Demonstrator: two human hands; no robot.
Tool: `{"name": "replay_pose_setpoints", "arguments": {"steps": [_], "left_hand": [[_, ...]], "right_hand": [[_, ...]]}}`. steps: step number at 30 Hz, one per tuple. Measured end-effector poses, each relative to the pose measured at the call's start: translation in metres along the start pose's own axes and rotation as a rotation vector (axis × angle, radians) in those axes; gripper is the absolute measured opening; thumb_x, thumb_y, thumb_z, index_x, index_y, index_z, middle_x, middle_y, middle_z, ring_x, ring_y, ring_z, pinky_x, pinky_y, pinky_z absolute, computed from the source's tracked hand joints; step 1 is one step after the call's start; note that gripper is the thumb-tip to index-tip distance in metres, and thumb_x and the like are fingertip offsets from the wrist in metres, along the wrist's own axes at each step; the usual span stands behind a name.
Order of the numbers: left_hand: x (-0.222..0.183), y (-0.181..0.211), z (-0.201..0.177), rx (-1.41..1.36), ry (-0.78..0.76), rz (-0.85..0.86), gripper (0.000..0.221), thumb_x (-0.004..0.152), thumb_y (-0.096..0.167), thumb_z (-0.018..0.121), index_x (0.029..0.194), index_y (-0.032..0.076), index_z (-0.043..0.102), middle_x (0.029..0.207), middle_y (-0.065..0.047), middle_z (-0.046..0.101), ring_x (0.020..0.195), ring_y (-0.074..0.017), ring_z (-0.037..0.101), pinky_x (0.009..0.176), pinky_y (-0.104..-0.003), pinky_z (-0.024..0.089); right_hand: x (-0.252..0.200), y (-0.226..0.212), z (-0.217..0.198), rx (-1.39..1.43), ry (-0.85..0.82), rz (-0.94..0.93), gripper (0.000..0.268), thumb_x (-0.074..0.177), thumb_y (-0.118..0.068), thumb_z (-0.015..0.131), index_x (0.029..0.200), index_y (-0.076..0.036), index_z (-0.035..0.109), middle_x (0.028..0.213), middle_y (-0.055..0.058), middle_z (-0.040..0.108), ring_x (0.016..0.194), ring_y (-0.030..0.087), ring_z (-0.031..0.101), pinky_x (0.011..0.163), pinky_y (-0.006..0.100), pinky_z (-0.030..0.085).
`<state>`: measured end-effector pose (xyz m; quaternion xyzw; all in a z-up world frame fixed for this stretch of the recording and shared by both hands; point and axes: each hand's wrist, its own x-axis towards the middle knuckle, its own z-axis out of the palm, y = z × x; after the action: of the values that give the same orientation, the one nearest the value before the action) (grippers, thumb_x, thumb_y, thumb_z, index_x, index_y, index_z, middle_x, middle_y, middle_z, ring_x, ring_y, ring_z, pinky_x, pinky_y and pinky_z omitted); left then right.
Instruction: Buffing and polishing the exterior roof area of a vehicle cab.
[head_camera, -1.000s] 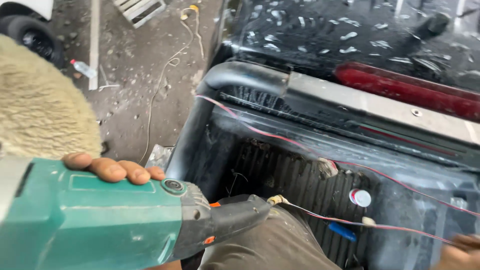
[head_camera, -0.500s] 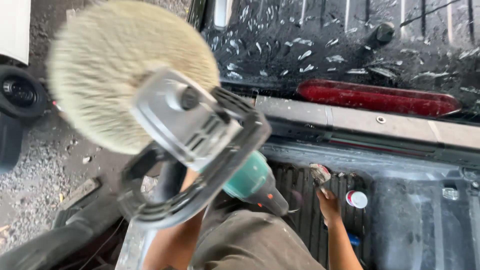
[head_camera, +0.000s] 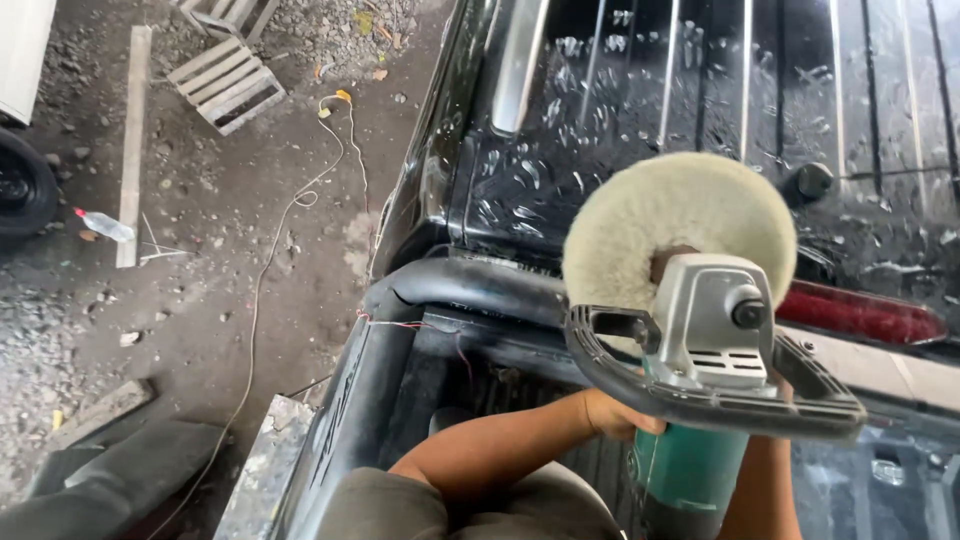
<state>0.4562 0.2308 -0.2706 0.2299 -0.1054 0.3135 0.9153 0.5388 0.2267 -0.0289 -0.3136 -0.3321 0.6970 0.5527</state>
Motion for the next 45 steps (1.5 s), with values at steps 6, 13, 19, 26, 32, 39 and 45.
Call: {"name": "replay_pose_setpoints", "arguments": {"steps": [6, 13, 19, 26, 32, 39, 45], "left_hand": [[0.002, 0.053, -0.012, 0.036, 0.042, -0.003, 0.080, 0.078, 0.027, 0.093, 0.143, -0.003, 0.057, 0.135, -0.012, 0.066, 0.126, -0.0246, 0.061, 0.114, -0.043, 0.046], [0.021, 0.134, -0.030, 0.090, 0.135, 0.074, 0.073, 0.080, 0.023, 0.093, 0.137, -0.006, 0.058, 0.126, -0.016, 0.067, 0.116, -0.0276, 0.065, 0.102, -0.045, 0.054], [-0.012, 0.160, -0.015, 0.142, 0.052, -0.056, 0.075, 0.080, 0.025, 0.092, 0.141, -0.006, 0.060, 0.130, -0.015, 0.067, 0.124, -0.0272, 0.064, 0.111, -0.044, 0.050], [-0.033, 0.199, -0.014, 0.037, -0.042, -0.326, 0.094, 0.078, 0.040, 0.089, 0.150, -0.002, 0.047, 0.149, -0.015, 0.057, 0.136, -0.0286, 0.057, 0.119, -0.044, 0.044], [-0.029, 0.210, 0.019, 0.276, -0.294, -0.241, 0.105, 0.081, 0.053, 0.084, 0.162, 0.001, 0.041, 0.152, -0.016, 0.052, 0.140, -0.0277, 0.053, 0.120, -0.045, 0.042], [-0.105, 0.159, -0.063, 0.802, -0.427, -0.103, 0.091, 0.088, 0.040, 0.074, 0.166, 0.006, 0.041, 0.162, -0.014, 0.047, 0.151, -0.0304, 0.045, 0.129, -0.050, 0.032], [-0.164, 0.103, -0.187, 1.083, -0.444, 0.004, 0.084, 0.092, 0.032, 0.070, 0.167, 0.009, 0.042, 0.167, -0.014, 0.045, 0.157, -0.0323, 0.041, 0.133, -0.052, 0.026]], "right_hand": [[-0.053, 0.077, -0.051, 0.013, 0.127, 0.184, 0.092, 0.090, -0.065, 0.060, 0.146, 0.007, 0.047, 0.134, 0.022, 0.064, 0.113, 0.030, 0.065, 0.089, 0.043, 0.054], [-0.077, 0.147, -0.060, -0.305, 0.117, 0.296, 0.092, 0.078, -0.059, 0.076, 0.136, 0.007, 0.050, 0.118, 0.020, 0.069, 0.106, 0.027, 0.068, 0.091, 0.039, 0.053], [-0.066, 0.181, -0.039, -0.475, 0.438, 0.259, 0.069, 0.084, -0.036, 0.079, 0.129, 0.014, 0.061, 0.113, 0.016, 0.073, 0.095, 0.020, 0.064, 0.084, 0.034, 0.049], [-0.035, 0.140, 0.017, 0.021, 0.563, -0.311, 0.089, 0.096, -0.068, 0.056, 0.153, -0.001, 0.045, 0.148, 0.012, 0.056, 0.139, 0.026, 0.052, 0.118, 0.045, 0.038], [-0.011, 0.080, 0.028, 0.202, 0.387, -0.444, 0.093, 0.097, -0.077, 0.039, 0.161, -0.010, 0.037, 0.161, 0.018, 0.043, 0.149, 0.040, 0.042, 0.123, 0.057, 0.032], [0.092, 0.060, 0.007, 0.119, 0.124, -0.399, 0.087, 0.098, -0.068, 0.047, 0.163, -0.012, 0.031, 0.161, 0.018, 0.045, 0.147, 0.034, 0.044, 0.121, 0.052, 0.036], [0.125, 0.060, -0.014, -0.161, 0.147, -0.251, 0.062, 0.098, -0.022, 0.073, 0.149, 0.002, 0.047, 0.140, 0.012, 0.060, 0.128, 0.021, 0.059, 0.111, 0.040, 0.047]]}}
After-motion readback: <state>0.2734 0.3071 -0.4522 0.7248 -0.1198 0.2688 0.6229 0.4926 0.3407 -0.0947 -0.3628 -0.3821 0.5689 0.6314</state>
